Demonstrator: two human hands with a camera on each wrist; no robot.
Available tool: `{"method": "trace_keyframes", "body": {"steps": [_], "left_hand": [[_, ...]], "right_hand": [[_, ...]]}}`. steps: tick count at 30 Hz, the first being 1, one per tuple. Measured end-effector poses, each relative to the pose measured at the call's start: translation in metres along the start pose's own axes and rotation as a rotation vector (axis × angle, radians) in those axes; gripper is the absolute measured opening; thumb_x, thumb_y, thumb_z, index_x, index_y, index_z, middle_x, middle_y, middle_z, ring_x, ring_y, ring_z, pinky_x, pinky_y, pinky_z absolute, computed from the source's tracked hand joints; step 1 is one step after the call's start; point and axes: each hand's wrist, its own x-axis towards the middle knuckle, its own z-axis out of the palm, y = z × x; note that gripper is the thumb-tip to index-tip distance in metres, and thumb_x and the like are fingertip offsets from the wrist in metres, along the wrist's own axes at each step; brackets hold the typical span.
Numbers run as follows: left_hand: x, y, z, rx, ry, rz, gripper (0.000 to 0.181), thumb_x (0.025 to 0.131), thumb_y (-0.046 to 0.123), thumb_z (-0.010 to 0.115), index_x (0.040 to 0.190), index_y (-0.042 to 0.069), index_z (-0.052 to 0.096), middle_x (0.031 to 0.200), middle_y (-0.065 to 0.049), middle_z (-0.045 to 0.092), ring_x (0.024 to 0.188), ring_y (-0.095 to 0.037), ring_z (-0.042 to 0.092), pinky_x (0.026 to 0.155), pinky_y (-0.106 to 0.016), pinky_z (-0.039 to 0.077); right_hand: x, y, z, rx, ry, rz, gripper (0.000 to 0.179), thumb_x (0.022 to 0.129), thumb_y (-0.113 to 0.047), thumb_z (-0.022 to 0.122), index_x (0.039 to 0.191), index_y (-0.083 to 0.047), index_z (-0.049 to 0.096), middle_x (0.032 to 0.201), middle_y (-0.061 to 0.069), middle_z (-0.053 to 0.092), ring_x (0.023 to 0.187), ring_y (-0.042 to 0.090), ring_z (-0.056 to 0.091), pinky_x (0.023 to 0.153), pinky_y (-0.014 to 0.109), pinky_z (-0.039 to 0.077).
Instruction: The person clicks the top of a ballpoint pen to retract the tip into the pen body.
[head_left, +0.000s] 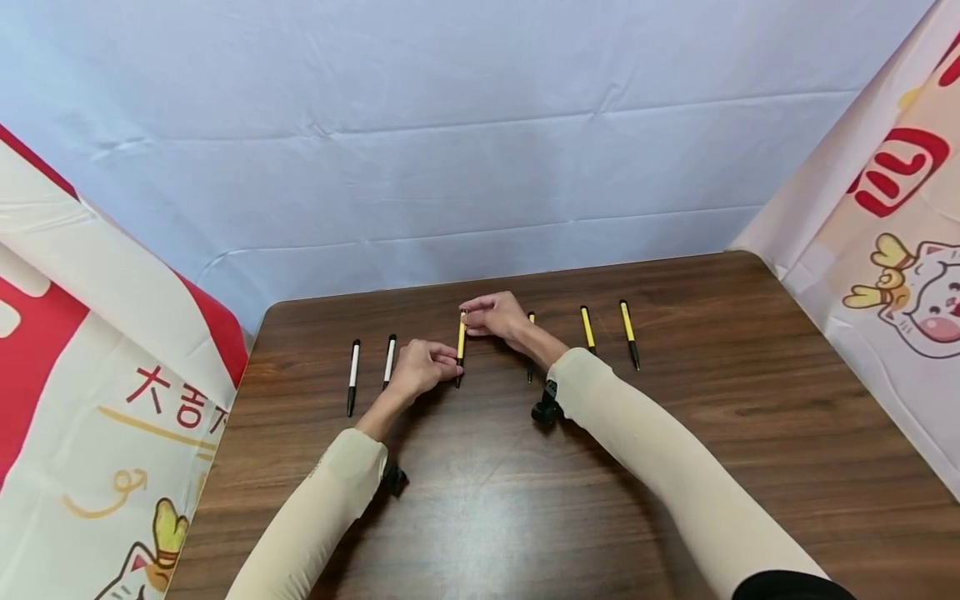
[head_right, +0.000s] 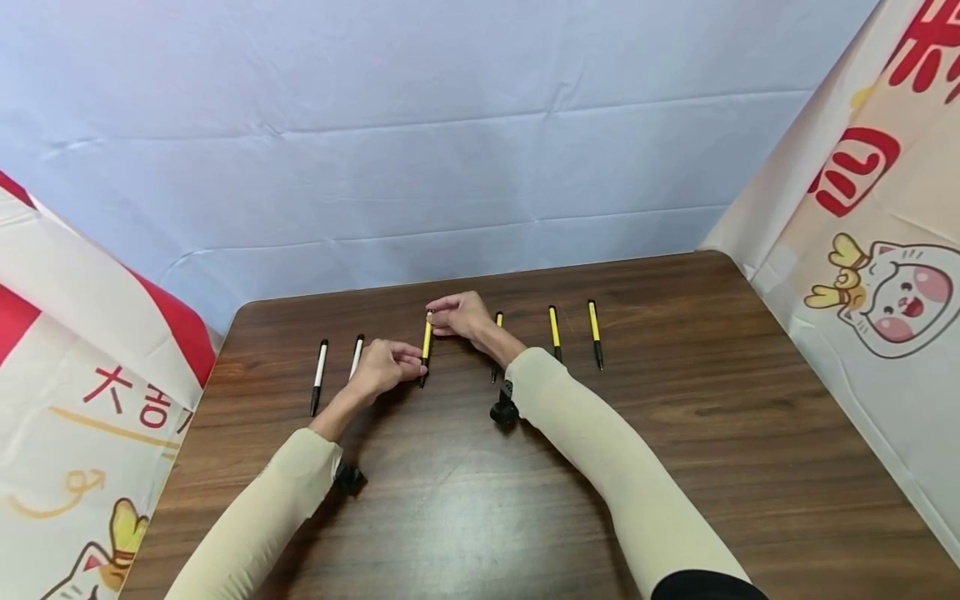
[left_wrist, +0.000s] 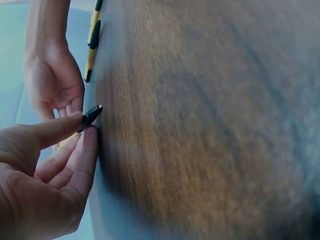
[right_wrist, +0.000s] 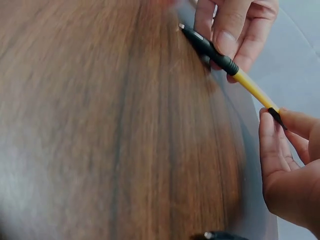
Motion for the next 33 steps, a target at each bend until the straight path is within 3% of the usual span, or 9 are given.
{"method": "trace_keyframes", "body": {"steps": [6,11,19,24,30,33], "left_hand": [[-0.002,0.001,0.000,-0.058,-0.011,-0.020,0.020,0.088,0.007,0.086,0.108,0.003,0.081,0.092,-0.009,0.082,0.081,-0.016,0.077,0.065,-0.021,0.057],[-0.002,0.003,0.001,-0.214,-0.044,-0.046,0.023,0.092,0.000,0.082,0.114,-0.004,0.077,0.099,-0.017,0.081,0.086,-0.021,0.079,0.074,-0.028,0.065],[0.000,0.006,0.004,-0.496,-0.081,-0.122,0.030,0.094,-0.007,0.075,0.123,-0.015,0.068,0.108,-0.023,0.078,0.089,-0.017,0.077,0.083,-0.033,0.065],[-0.001,0.008,0.002,-0.525,-0.082,-0.125,0.029,0.095,-0.008,0.074,0.122,-0.016,0.068,0.102,-0.019,0.079,0.087,-0.017,0.077,0.081,-0.032,0.065],[-0.004,0.008,0.000,-0.534,-0.080,-0.145,0.027,0.095,-0.008,0.074,0.121,-0.016,0.068,0.099,-0.015,0.079,0.084,-0.016,0.077,0.080,-0.031,0.065],[-0.006,0.009,-0.002,-0.544,-0.076,-0.153,0.027,0.096,-0.008,0.073,0.121,-0.017,0.067,0.101,-0.018,0.078,0.085,-0.018,0.077,0.081,-0.032,0.065]], "right_hand": [[0.000,-0.002,0.003,0.027,-0.004,0.001,0.036,0.097,0.003,0.074,0.132,0.007,0.069,0.129,0.026,0.071,0.084,0.013,0.075,0.092,0.037,0.063],[0.000,-0.002,0.004,0.059,-0.003,0.007,0.037,0.097,0.004,0.073,0.134,0.008,0.068,0.130,0.028,0.070,0.082,0.012,0.073,0.094,0.038,0.062],[-0.001,-0.003,0.003,0.095,-0.001,0.018,0.038,0.099,-0.001,0.073,0.136,0.005,0.068,0.135,0.024,0.068,0.086,0.012,0.073,0.094,0.035,0.062],[-0.001,-0.001,0.005,0.115,0.009,-0.014,0.038,0.098,0.000,0.074,0.135,0.007,0.068,0.132,0.027,0.069,0.085,0.011,0.074,0.093,0.036,0.063],[0.001,0.003,0.011,0.089,-0.005,-0.078,0.037,0.096,0.005,0.074,0.132,0.010,0.068,0.103,0.015,0.079,0.079,0.012,0.076,0.080,0.032,0.065],[0.001,0.003,0.013,0.083,-0.033,-0.089,0.038,0.096,0.006,0.074,0.133,0.010,0.067,0.101,0.016,0.079,0.079,0.014,0.077,0.080,0.034,0.066]]}}
